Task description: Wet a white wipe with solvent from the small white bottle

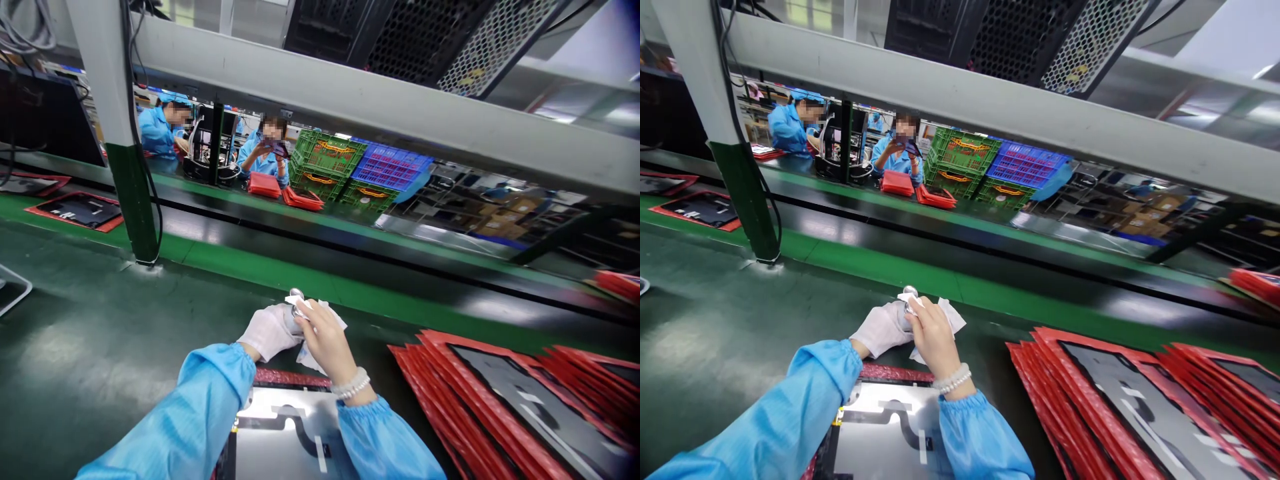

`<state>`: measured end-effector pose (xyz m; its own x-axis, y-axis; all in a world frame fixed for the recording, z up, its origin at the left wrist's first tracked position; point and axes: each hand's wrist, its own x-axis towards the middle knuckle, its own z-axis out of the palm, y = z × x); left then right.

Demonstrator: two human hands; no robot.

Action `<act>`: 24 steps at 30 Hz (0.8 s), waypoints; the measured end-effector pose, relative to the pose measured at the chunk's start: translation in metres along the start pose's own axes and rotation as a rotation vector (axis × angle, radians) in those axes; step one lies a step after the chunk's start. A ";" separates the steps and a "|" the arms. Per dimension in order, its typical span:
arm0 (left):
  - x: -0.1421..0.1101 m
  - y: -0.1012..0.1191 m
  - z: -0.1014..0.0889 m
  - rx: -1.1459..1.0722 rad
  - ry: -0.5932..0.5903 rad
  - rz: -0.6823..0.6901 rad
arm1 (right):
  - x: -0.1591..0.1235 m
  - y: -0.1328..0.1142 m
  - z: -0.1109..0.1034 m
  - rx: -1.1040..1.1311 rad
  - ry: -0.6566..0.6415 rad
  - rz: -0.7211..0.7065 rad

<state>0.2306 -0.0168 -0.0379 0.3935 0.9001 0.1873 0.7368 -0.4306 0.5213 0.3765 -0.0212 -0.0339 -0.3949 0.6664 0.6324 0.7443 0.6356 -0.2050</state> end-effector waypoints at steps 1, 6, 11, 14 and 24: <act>0.000 0.000 0.000 0.002 0.008 0.005 | 0.000 0.000 -0.001 0.002 -0.006 -0.002; 0.001 -0.002 0.004 0.004 0.025 0.028 | 0.000 0.000 0.000 0.004 0.006 0.004; 0.002 -0.004 0.006 0.010 0.031 0.019 | 0.000 0.000 0.002 -0.012 0.004 0.005; 0.003 -0.003 0.007 0.012 0.029 0.022 | 0.000 0.000 0.001 -0.012 0.004 0.001; 0.003 -0.005 0.009 -0.012 0.029 0.029 | 0.000 0.000 0.000 -0.004 -0.007 0.000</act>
<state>0.2328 -0.0123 -0.0474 0.3979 0.8890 0.2265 0.7187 -0.4555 0.5253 0.3760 -0.0214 -0.0339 -0.3990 0.6689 0.6271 0.7462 0.6344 -0.2019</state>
